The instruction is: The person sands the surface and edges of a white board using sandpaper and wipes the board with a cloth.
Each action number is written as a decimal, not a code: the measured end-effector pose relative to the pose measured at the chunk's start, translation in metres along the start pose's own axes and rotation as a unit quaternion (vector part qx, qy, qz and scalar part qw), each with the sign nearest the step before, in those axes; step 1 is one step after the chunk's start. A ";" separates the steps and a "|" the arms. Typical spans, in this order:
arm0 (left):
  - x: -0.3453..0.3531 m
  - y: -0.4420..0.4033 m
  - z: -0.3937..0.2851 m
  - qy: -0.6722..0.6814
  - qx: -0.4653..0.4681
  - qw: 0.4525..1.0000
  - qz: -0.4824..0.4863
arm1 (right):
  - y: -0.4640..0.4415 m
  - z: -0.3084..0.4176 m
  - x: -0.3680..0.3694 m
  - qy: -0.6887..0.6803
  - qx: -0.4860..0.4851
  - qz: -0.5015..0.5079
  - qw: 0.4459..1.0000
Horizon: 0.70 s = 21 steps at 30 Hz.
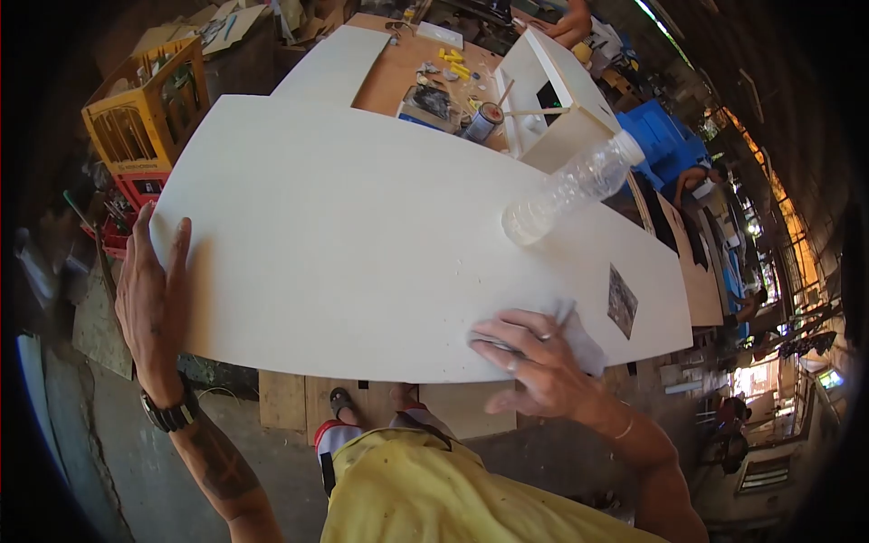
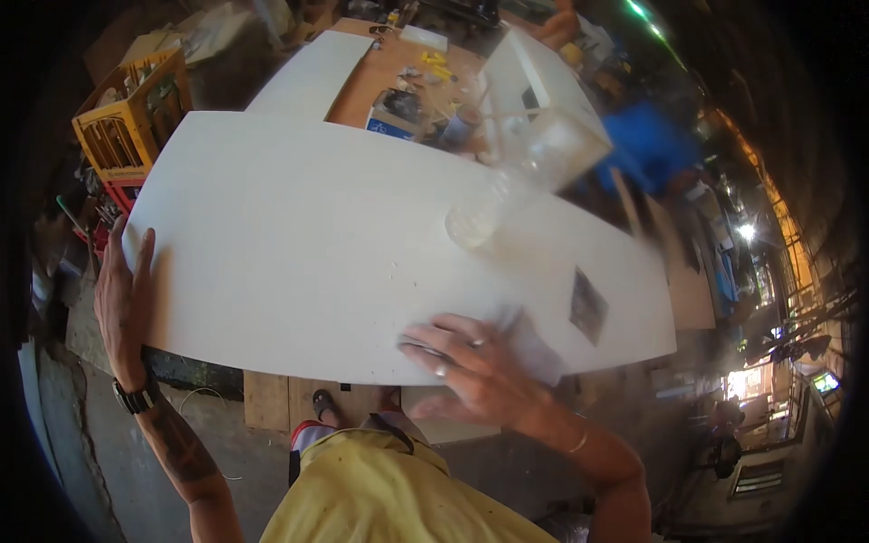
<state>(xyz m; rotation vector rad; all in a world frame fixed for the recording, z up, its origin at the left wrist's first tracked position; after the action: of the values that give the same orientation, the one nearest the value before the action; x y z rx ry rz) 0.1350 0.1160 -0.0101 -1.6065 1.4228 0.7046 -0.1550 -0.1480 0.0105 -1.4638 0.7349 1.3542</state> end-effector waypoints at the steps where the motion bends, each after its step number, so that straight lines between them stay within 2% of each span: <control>1: 0.000 -0.002 0.001 0.004 -0.002 1.000 -0.005 | 0.006 -0.010 -0.003 0.006 0.002 0.011 1.000; 7: 0.003 -0.002 0.003 0.010 0.016 1.000 -0.014 | -0.004 0.010 0.004 -0.038 -0.019 0.013 0.999; 10: 0.001 -0.002 0.001 0.009 -0.002 1.000 -0.007 | 0.021 -0.020 -0.006 0.040 0.001 0.057 0.998; 11: 0.002 -0.003 0.001 0.006 -0.002 1.000 -0.002 | 0.017 -0.031 -0.006 0.031 0.027 0.043 0.998; 15: 0.002 0.000 0.002 0.019 0.019 0.999 -0.023 | -0.010 -0.001 0.004 -0.032 -0.012 0.032 0.999; 18: 0.001 0.000 -0.001 0.006 0.006 1.000 -0.011 | 0.008 -0.026 -0.003 0.018 -0.007 0.046 0.999; 21: 0.002 0.000 0.000 0.005 0.018 1.000 -0.025 | -0.009 -0.013 -0.002 -0.024 -0.013 0.012 1.000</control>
<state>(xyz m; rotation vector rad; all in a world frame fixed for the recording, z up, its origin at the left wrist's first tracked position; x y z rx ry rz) 0.1358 0.1150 -0.0120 -1.6140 1.3910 0.6392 -0.1422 -0.1568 0.0138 -1.4425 0.7093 1.4172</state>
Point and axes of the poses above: each hand's wrist, its own y-axis away from the middle knuckle, its own x-axis out of the palm, z = x × y, the point moved 4 cm from there along -y, towards the middle knuckle, and after that the axes turned 10 degrees about -x, right-handed, at the moved point
